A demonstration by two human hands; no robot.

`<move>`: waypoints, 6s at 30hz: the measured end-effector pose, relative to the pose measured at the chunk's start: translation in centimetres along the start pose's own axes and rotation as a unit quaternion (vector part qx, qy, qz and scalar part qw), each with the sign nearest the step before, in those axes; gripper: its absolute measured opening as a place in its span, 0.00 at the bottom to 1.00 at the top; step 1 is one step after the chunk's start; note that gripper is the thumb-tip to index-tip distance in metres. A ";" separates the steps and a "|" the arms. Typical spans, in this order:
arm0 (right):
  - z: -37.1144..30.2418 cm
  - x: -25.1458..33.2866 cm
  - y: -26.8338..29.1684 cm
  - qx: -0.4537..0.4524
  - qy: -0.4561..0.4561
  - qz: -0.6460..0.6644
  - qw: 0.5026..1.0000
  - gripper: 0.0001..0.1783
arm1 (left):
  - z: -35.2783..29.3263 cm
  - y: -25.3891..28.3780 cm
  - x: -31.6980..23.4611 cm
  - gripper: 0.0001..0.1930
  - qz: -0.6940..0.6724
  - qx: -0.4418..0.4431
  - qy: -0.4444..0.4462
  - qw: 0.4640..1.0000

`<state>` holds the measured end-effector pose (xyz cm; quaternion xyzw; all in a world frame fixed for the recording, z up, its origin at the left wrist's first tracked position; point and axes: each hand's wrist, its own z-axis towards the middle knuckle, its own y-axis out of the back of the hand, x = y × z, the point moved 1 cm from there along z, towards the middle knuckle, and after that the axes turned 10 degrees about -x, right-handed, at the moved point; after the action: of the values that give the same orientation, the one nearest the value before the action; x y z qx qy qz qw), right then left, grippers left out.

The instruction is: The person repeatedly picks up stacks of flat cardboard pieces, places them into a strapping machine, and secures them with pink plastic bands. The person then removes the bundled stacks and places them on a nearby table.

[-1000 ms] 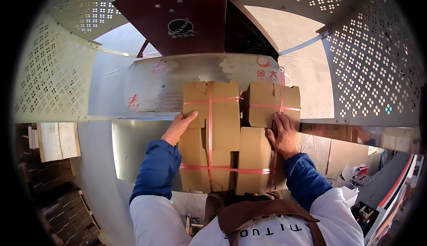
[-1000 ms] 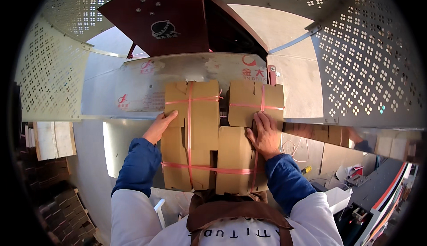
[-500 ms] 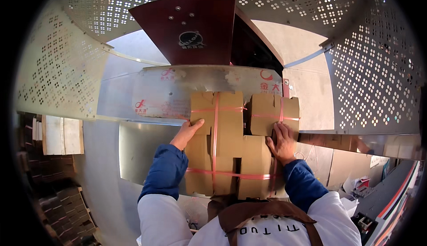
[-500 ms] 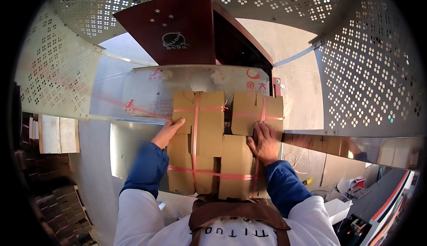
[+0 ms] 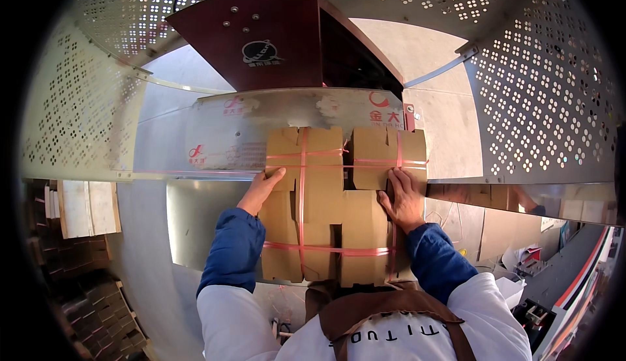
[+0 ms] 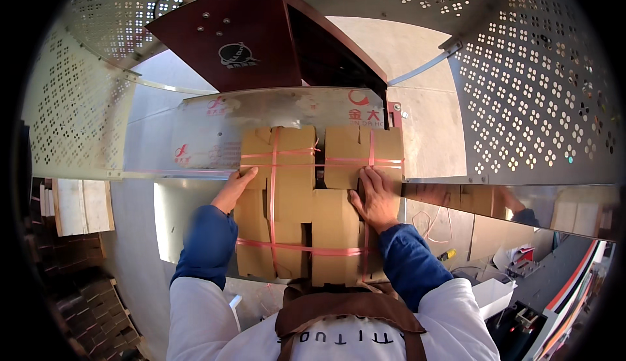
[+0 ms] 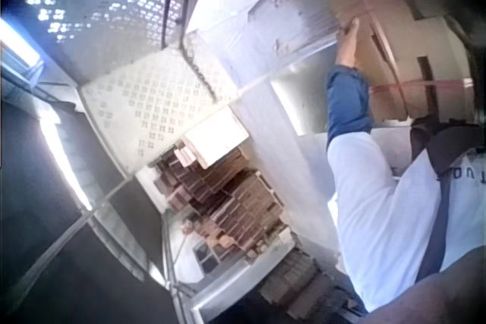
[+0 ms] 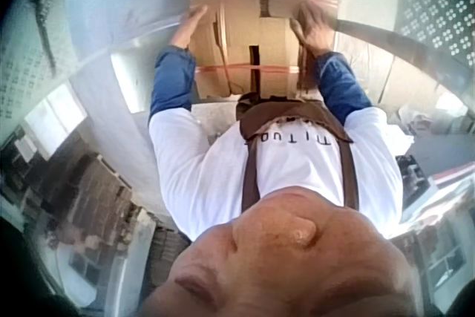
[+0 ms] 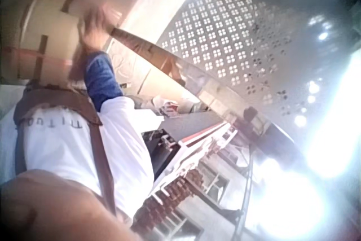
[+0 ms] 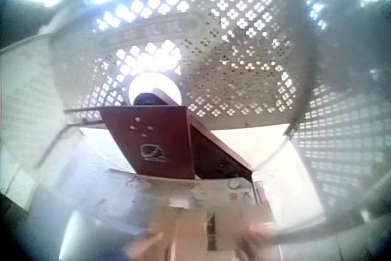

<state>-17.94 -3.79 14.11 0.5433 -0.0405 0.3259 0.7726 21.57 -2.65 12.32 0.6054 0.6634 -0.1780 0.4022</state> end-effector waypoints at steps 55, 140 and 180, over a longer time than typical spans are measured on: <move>-11.4 -6.4 -0.7 -0.011 -0.584 0.399 0.707 0.39 | -13.3 2.7 14.0 0.31 -0.180 -0.046 -0.012 0.983; -59.5 70.2 -8.3 0.755 0.582 0.216 0.211 0.35 | -69.4 -12.3 57.5 0.42 -0.457 -0.817 0.015 0.351; -11.4 1.5 -2.2 0.569 -0.399 0.172 0.698 0.57 | -14.7 -2.2 15.9 0.34 0.013 0.340 0.304 0.890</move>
<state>-18.89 6.37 8.33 0.9420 -0.2445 0.1673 0.1579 15.66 18.02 8.89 0.7384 0.6440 -0.1943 -0.0478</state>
